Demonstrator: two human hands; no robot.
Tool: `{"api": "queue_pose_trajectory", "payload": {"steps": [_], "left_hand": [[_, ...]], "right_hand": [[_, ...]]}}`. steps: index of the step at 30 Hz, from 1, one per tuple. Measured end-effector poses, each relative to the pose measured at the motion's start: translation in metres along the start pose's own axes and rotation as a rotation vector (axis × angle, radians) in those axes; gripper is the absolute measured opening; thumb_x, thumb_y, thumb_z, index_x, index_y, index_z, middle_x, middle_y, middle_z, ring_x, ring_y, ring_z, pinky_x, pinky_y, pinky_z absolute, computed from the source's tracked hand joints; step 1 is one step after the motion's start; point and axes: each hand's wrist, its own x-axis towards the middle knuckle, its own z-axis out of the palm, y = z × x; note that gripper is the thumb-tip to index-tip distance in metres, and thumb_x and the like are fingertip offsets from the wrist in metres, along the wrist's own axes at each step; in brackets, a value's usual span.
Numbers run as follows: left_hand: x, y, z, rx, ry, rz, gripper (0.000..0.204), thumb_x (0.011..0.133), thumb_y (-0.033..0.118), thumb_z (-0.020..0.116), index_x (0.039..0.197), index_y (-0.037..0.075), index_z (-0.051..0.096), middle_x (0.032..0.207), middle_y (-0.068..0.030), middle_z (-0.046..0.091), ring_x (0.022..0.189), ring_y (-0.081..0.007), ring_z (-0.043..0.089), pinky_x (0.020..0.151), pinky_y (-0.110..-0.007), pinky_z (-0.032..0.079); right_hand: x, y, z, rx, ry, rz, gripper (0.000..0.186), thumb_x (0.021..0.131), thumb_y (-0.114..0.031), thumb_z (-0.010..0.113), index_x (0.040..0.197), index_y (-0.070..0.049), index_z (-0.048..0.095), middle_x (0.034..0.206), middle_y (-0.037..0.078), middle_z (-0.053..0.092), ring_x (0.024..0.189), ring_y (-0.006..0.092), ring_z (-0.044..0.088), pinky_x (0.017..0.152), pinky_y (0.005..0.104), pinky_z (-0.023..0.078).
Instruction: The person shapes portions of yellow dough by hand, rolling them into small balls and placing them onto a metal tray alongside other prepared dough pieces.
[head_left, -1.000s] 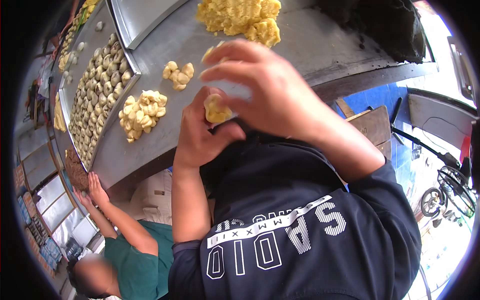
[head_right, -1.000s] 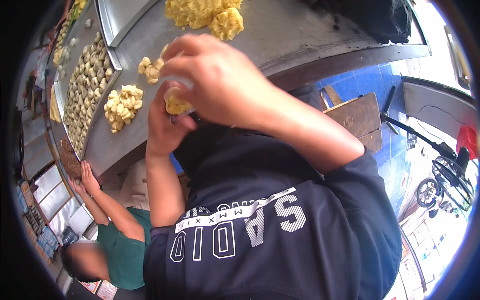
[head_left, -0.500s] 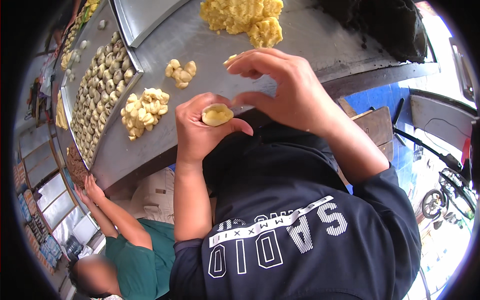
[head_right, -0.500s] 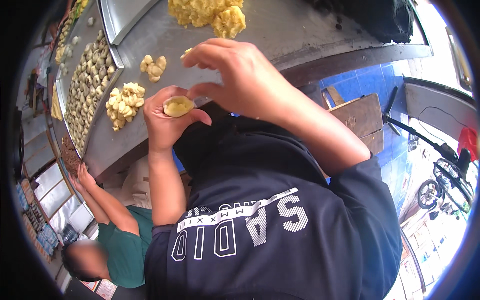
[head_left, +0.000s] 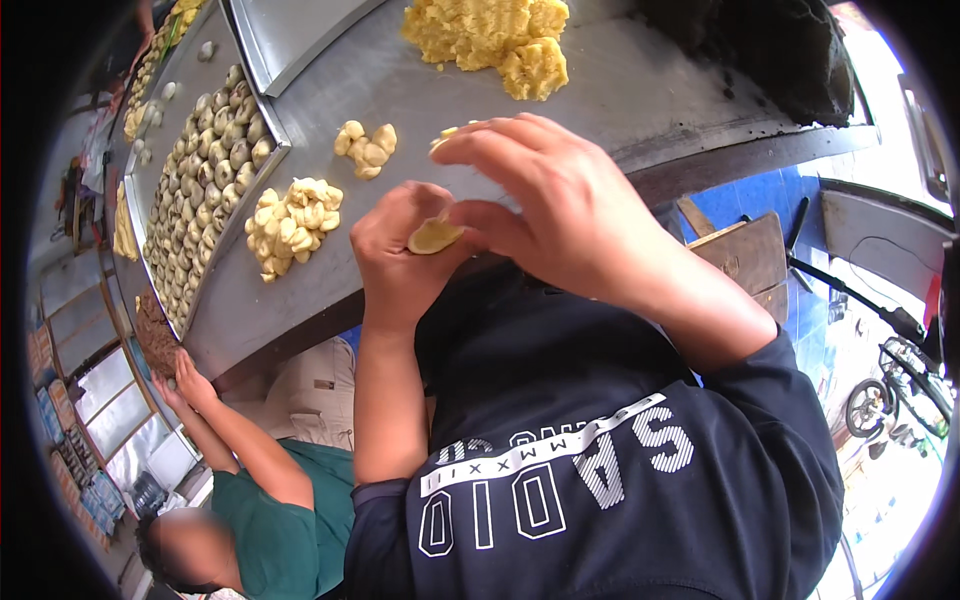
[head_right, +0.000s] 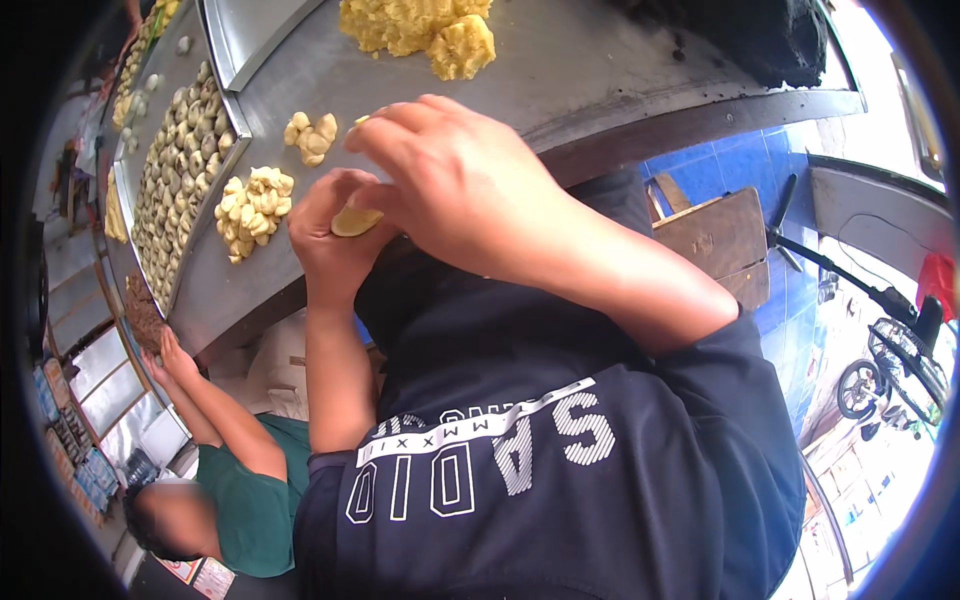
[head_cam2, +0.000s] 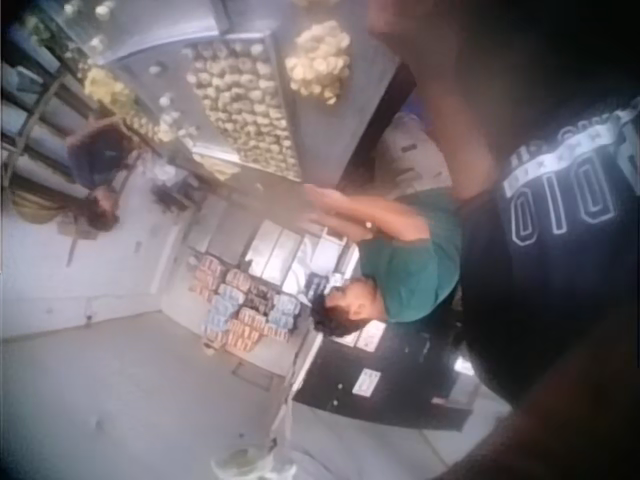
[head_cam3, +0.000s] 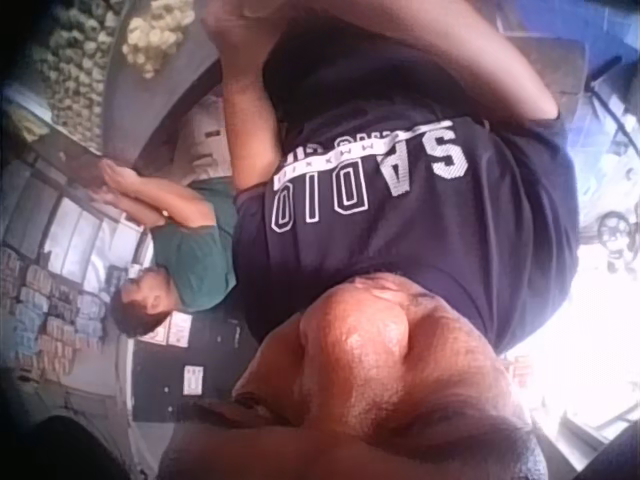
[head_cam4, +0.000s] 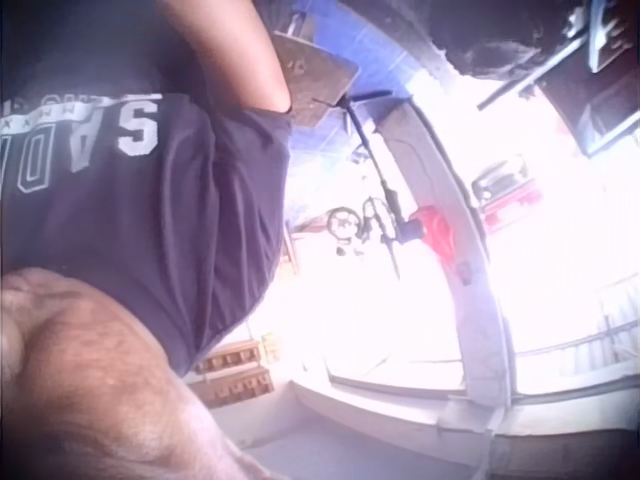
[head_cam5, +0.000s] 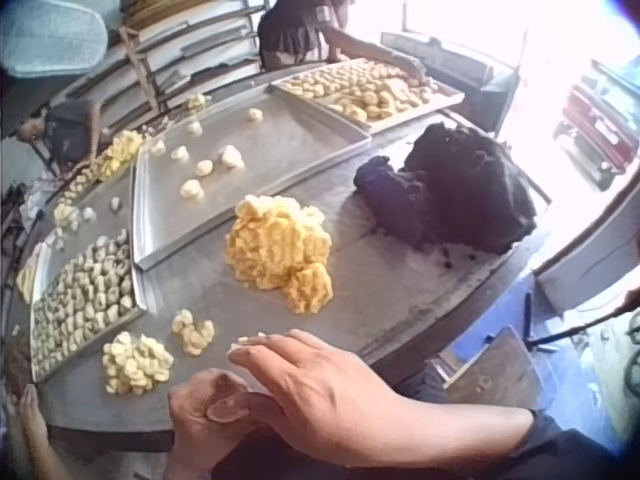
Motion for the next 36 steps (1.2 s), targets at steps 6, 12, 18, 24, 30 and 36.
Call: {"api": "queue_pose_trajectory", "payload": {"steps": [6, 12, 18, 24, 30, 36], "left_hand": [[0.004, 0.002, 0.008, 0.017, 0.084, 0.074, 0.033, 0.07, 0.002, 0.102, 0.094, 0.002, 0.078, 0.096, -0.0093, 0.078, 0.082, -0.0248, 0.078, 0.074, -0.036, 0.062], [0.007, -0.002, 0.009, -0.085, -0.01, -0.047, 0.032, 0.074, 0.003, 0.102, 0.09, 0.003, 0.074, 0.084, -0.0062, 0.076, 0.078, -0.0223, 0.075, 0.071, -0.034, 0.059], [0.011, -0.017, -0.004, -0.376, -0.057, -0.082, 0.048, 0.087, 0.036, 0.101, 0.082, 0.007, 0.063, 0.078, -0.0019, 0.063, 0.071, -0.0158, 0.061, 0.066, -0.031, 0.046], [0.008, -0.019, -0.009, -0.86, 0.057, -0.431, 0.06, 0.088, 0.053, 0.102, 0.084, 0.011, 0.059, 0.085, -0.0009, 0.055, 0.088, -0.0118, 0.054, 0.078, -0.028, 0.043], [0.001, -0.023, -0.009, -0.723, 0.031, -0.227, 0.052, 0.076, 0.036, 0.107, 0.084, 0.009, 0.063, 0.097, -0.0081, 0.07, 0.077, -0.0107, 0.06, 0.067, -0.027, 0.046], [-0.003, -0.025, -0.01, -0.566, -0.01, -0.206, 0.056, 0.114, 0.049, 0.074, 0.084, 0.003, 0.064, 0.091, -0.0106, 0.075, 0.074, -0.0118, 0.065, 0.072, -0.026, 0.05]], "right_hand": [[-0.003, 0.004, 0.002, 0.183, -0.22, 0.215, 0.027, 0.094, -0.026, 0.087, 0.103, -0.002, 0.078, 0.095, 0.019, 0.081, 0.09, 0.0416, 0.081, 0.078, 0.052, 0.064], [0.022, 0.033, -0.026, -0.295, -0.074, -0.082, 0.008, 0.094, -0.013, 0.074, 0.094, -0.006, 0.078, 0.096, 0.016, 0.079, 0.093, 0.0361, 0.08, 0.081, 0.0474, 0.065], [0.042, 0.081, -0.036, -0.521, -0.127, -0.236, 0.007, 0.089, -0.011, 0.073, 0.09, -0.007, 0.079, 0.104, 0.006, 0.076, 0.107, 0.0296, 0.076, 0.095, 0.0426, 0.064], [0.034, 0.082, -0.023, -0.458, 0.046, -0.112, 0.011, 0.091, -0.009, 0.074, 0.097, -0.006, 0.082, 0.108, 0.01, 0.076, 0.107, 0.034, 0.076, 0.095, 0.0451, 0.066], [0.052, 0.059, -0.031, -0.52, -0.053, -0.177, 0.021, 0.09, -0.005, 0.073, 0.108, -0.006, 0.084, 0.119, 0.006, 0.077, 0.114, 0.0283, 0.075, 0.097, 0.0412, 0.065], [0.077, 0.053, 0.022, -0.918, -0.208, -0.195, 0.015, 0.092, -0.016, 0.076, 0.102, -0.005, 0.081, 0.108, 0.013, 0.076, 0.103, 0.0266, 0.075, 0.079, 0.0377, 0.068]]}}
